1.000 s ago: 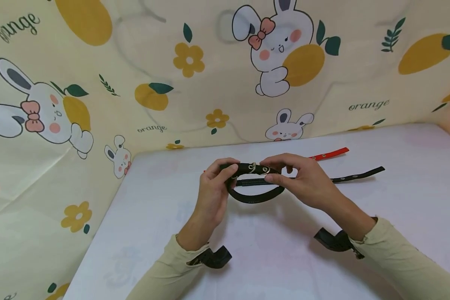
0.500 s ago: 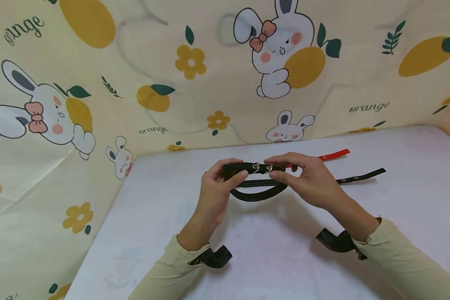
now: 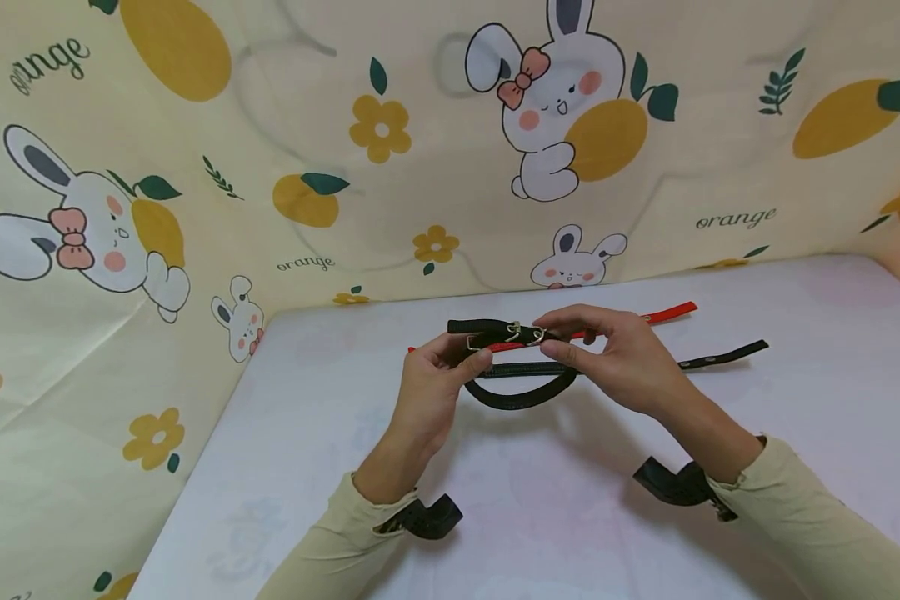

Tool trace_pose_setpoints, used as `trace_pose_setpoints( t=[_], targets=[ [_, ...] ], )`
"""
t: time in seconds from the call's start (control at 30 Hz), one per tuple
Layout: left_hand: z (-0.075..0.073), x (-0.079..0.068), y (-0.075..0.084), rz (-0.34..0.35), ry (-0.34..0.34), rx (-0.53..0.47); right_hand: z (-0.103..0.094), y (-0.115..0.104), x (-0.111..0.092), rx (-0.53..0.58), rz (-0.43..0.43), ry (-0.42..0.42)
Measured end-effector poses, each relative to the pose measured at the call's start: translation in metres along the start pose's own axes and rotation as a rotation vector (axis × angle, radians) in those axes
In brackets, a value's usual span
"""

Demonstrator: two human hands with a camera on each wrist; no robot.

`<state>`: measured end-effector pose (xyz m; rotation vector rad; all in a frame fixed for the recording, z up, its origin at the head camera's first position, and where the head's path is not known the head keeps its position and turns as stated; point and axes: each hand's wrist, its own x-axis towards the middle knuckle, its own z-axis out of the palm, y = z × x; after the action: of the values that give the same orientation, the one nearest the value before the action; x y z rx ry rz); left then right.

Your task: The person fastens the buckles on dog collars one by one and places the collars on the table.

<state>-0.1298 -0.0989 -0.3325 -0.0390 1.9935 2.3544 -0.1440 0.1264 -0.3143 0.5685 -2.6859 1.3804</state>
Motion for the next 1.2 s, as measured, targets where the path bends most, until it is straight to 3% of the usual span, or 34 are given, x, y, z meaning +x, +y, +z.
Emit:
trace_pose_setpoints(
  t=[0.27, 0.67, 0.93, 1.2],
  targets=[
    [-0.003, 0.001, 0.0, 0.025, 0.022, -0.011, 0.0, 0.001, 0.002, 0.006, 0.01, -0.037],
    [-0.004, 0.001, -0.001, 0.002, 0.038, -0.066, 0.0, 0.005, 0.004, -0.03, -0.029, -0.08],
    [0.001, 0.001, -0.004, 0.043, 0.006, -0.021, 0.001, 0.002, -0.002, 0.041, -0.099, -0.029],
    [0.004, -0.004, -0.008, 0.037, -0.047, 0.064, 0.01, -0.002, -0.006, 0.092, -0.158, -0.067]
  ],
)
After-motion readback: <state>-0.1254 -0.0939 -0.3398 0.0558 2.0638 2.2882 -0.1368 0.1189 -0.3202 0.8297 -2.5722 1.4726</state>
